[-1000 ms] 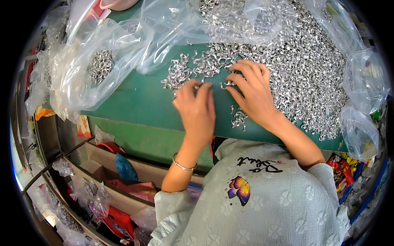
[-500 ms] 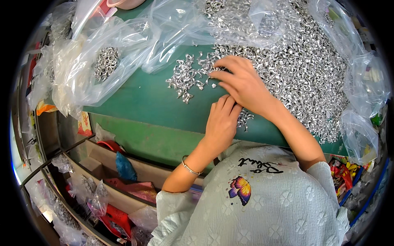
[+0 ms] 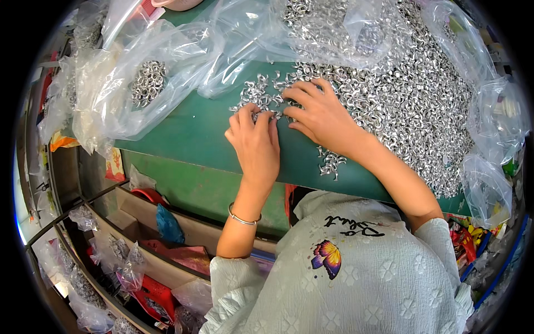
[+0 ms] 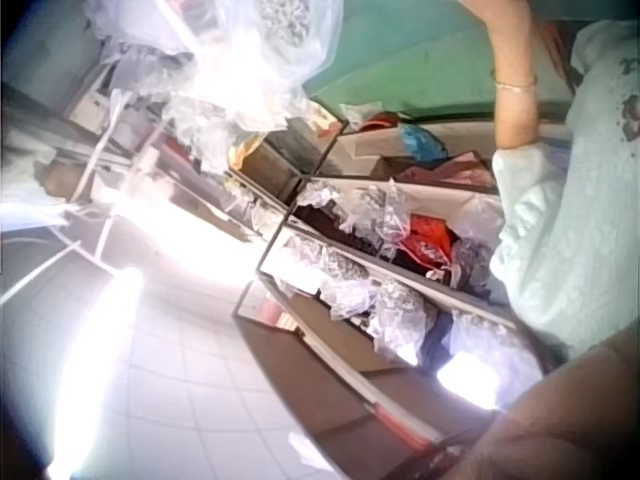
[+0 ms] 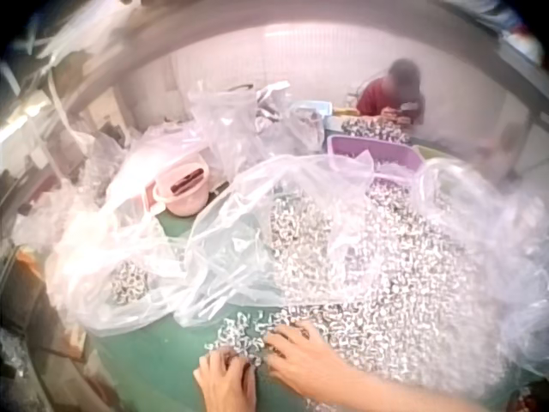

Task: The person uses their hands to sort through a large pile of small silver-colored metal pieces on a green workbench, picking individual items and grouping them together.

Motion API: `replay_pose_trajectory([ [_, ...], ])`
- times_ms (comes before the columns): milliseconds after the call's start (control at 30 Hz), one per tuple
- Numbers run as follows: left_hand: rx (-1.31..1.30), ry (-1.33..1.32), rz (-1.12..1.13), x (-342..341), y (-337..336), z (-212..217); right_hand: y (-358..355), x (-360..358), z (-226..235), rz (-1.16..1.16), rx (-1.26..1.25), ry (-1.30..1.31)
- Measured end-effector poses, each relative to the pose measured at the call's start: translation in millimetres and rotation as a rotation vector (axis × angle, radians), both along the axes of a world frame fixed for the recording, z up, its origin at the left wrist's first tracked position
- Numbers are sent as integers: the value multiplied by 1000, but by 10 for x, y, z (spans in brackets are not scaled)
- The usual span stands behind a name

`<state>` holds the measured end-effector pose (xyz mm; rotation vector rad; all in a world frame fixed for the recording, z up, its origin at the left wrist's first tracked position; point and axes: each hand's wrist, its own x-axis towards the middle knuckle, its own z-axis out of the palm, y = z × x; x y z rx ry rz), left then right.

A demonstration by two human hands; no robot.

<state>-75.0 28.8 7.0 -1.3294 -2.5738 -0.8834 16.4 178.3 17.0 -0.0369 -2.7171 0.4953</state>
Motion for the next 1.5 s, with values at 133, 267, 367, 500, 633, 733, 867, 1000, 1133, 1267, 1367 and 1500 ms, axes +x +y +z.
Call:
replay_pose_trajectory([
  [133,46,-62,-17,-5,-79,-18,109,103,-45,-155,109,-29],
  [267,58,-103,-77,213,-133,70,140,100,-23,-277,56,18],
  [367,7,-220,-179,497,-132,44,81,-66,-69,-125,-1,26],
  [500,42,-380,-253,536,-198,38,79,15,-41,18,36,-133],
  [633,100,-239,-113,268,-238,51,228,363,97,77,-51,-212],
  [733,52,-134,-63,131,-114,49,248,282,134,5,-157,-118],
  [867,16,-153,-170,216,5,41,217,141,36,8,-62,-47],
  [1000,33,-177,-191,272,-34,5,258,180,32,-161,76,-34],
  [1133,97,-247,-266,320,-49,-36,230,150,72,-185,-29,56],
  [1267,38,-351,-426,391,-33,31,93,-112,-63,-93,-54,80],
  [1367,61,-398,-397,254,-74,109,77,-107,-134,-32,3,24],
  [1500,80,-242,-192,85,-33,166,126,175,-53,26,-71,-28],
])
